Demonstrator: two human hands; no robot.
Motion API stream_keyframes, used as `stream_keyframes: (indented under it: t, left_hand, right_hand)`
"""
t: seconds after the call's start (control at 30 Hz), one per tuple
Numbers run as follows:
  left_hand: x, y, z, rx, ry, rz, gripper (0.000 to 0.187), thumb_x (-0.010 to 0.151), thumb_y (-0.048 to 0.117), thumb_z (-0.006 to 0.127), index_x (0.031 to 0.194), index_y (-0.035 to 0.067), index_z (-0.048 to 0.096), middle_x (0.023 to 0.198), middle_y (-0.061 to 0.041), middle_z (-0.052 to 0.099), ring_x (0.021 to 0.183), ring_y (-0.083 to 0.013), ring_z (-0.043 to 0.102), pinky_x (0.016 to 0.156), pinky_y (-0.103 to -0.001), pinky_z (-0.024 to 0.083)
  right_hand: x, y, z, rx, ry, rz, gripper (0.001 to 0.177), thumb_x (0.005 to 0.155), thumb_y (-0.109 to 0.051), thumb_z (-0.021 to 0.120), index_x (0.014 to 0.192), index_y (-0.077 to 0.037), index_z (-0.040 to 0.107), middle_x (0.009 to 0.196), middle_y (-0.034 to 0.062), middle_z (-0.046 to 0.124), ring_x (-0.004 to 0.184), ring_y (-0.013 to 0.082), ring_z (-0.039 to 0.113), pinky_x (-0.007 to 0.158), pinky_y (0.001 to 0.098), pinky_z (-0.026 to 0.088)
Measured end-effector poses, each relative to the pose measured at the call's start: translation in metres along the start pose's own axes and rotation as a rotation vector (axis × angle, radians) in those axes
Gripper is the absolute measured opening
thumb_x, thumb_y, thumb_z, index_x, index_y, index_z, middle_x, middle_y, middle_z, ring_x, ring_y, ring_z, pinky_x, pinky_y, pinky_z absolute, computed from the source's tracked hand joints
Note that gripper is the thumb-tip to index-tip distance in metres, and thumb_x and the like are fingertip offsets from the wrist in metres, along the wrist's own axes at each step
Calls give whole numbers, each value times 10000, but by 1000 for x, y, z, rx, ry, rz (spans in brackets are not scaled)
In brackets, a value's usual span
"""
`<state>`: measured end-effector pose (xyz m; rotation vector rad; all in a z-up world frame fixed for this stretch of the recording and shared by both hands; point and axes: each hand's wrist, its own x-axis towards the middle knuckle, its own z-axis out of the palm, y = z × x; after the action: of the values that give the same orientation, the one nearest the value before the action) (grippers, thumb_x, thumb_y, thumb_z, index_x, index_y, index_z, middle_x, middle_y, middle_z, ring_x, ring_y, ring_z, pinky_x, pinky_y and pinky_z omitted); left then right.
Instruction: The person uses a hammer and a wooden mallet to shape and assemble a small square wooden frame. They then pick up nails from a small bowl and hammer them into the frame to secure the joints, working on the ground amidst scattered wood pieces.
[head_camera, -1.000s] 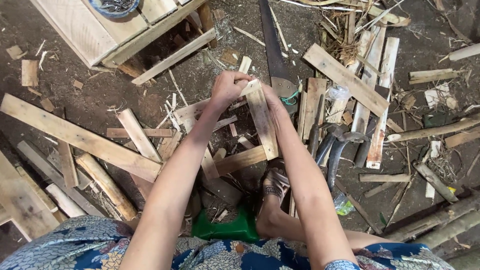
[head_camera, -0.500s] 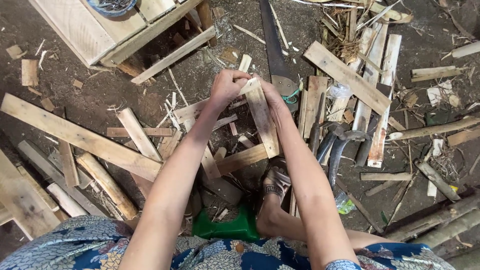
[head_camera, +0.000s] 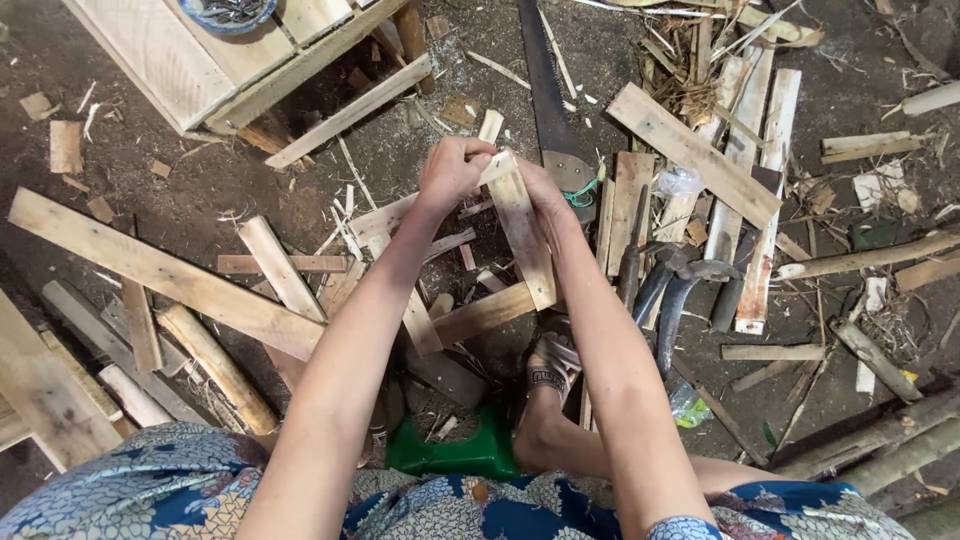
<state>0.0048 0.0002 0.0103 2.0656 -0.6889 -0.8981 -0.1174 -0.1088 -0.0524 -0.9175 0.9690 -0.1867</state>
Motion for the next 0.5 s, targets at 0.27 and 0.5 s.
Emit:
stream_keyframes:
  t: [0.27, 0.5]
  left_hand:
    - [-10, 3, -16, 36, -4, 18, 227, 862, 218, 556, 1025, 204, 712, 919, -82, 702, 553, -158, 681, 648, -312, 548]
    - [-15, 18, -9, 123, -13, -1, 247, 863, 274, 559, 1069, 254, 693, 911, -60, 707, 580, -182, 686, 797, -365, 537]
  right_hand:
    - [-47, -26, -11, -152, 122, -123, 357, 894, -414, 571, 1094, -124, 630, 633, 18, 556, 467, 119, 533, 376, 196, 441]
    - [-65, -5, -203, -54, 702, -312, 234, 818, -228, 655, 1025, -120, 662, 641, 45, 565, 431, 113, 548, 364, 205, 458]
